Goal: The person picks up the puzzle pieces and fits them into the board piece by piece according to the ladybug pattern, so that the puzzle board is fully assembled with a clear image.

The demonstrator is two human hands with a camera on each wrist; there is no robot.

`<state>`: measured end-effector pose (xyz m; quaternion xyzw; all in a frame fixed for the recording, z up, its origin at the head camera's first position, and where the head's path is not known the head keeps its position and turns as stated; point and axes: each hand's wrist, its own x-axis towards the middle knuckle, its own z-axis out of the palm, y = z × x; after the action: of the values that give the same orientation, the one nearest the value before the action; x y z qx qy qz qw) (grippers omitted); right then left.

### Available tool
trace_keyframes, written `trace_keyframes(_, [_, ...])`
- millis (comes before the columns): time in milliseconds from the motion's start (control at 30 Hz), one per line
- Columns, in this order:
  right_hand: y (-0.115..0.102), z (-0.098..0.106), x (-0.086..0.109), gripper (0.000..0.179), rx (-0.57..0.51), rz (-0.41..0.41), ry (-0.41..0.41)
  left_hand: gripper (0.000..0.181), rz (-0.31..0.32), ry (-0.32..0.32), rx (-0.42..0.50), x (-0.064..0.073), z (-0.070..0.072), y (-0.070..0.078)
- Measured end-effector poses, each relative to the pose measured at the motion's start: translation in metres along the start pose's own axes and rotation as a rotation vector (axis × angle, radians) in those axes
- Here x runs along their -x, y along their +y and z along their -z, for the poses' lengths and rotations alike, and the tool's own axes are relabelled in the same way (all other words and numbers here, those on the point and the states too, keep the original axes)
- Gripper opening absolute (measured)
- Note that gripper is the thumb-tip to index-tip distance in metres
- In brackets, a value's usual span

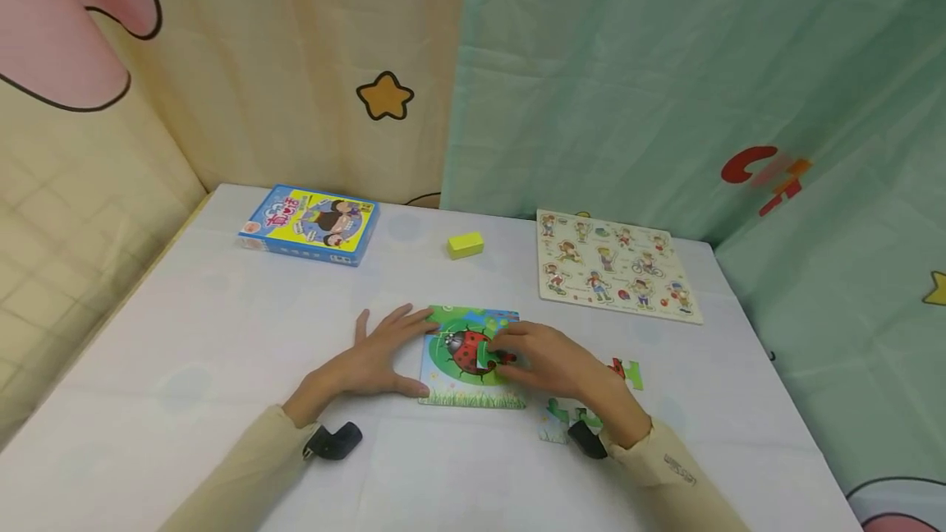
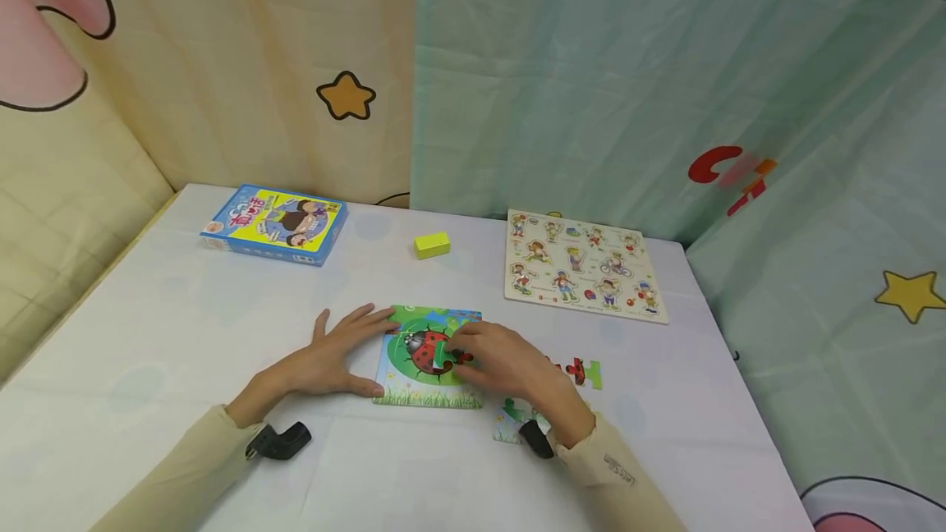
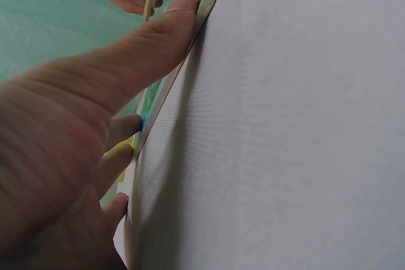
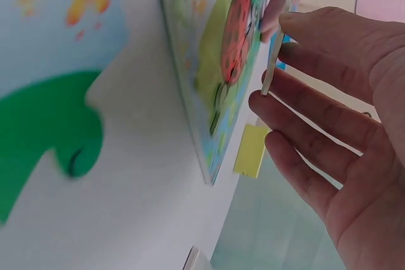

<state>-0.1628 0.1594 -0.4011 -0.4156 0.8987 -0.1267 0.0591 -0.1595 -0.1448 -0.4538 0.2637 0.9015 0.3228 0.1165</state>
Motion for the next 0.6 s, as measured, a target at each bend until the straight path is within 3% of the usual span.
trace_keyframes(300, [-0.019, -0.009, -0.034, 0.024, -0.014, 0.026, -0.024, 0.091, 0.010, 0.001, -0.017, 0.003, 0.001, 0.001])
trace_keyframes(600, [-0.030, -0.011, -0.051, 0.009, -0.010, 0.025, -0.057, 0.089, -0.009, 0.001, -0.002, 0.000, 0.002, 0.001])
